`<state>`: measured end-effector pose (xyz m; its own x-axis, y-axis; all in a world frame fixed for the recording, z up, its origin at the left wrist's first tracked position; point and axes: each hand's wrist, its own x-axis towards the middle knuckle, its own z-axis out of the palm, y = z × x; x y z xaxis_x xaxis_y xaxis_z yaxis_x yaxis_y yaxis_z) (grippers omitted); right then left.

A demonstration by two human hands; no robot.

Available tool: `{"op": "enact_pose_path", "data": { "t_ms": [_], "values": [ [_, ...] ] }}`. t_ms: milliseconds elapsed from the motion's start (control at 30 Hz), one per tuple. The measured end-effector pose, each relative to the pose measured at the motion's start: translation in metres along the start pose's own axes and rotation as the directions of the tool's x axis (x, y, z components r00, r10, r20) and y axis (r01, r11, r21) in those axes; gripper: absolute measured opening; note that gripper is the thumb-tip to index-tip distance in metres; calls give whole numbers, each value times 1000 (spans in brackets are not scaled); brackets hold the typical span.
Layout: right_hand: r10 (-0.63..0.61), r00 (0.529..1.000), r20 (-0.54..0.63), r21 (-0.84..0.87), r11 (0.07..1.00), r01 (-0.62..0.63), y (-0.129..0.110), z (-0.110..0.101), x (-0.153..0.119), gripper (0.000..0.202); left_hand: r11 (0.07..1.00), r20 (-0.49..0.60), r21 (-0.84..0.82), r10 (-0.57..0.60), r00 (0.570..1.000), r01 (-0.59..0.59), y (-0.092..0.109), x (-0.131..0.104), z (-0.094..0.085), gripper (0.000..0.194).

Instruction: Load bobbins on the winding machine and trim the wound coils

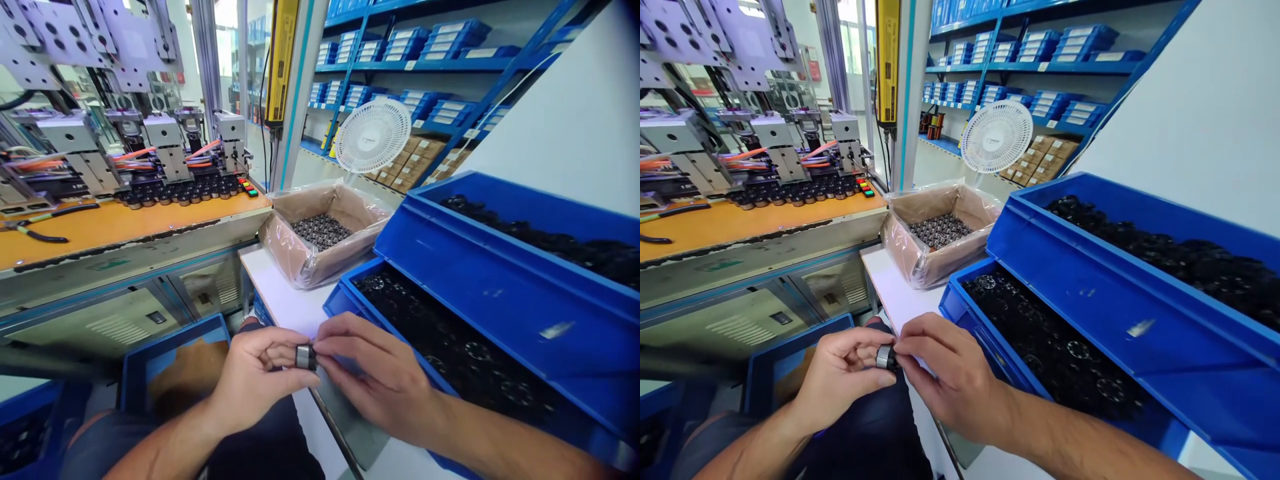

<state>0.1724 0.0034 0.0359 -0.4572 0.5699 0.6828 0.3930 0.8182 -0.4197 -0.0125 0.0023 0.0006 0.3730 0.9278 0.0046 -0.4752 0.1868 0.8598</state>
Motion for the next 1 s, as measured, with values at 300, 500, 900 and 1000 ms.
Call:
{"op": "enact_pose_path", "data": {
  "t_ms": [300,500,900,1000],
  "values": [
    [-144,989,41,-87,985,147,2,-4,-3,22,995,22,0,103,994,-103,5,-3,-1,38],
    [-237,971,14,-214,948,235,2,-2,-1,15,997,56,-61,52,997,-48,8,-3,0,38],
    [-387,920,69,-335,859,386,0,-6,-5,21,969,-53,-23,246,968,-247,-5,-8,18,34],
    [-353,935,41,-289,891,349,-2,-5,-8,21,823,23,287,506,862,-490,0,-8,14,42]
  ]
}}
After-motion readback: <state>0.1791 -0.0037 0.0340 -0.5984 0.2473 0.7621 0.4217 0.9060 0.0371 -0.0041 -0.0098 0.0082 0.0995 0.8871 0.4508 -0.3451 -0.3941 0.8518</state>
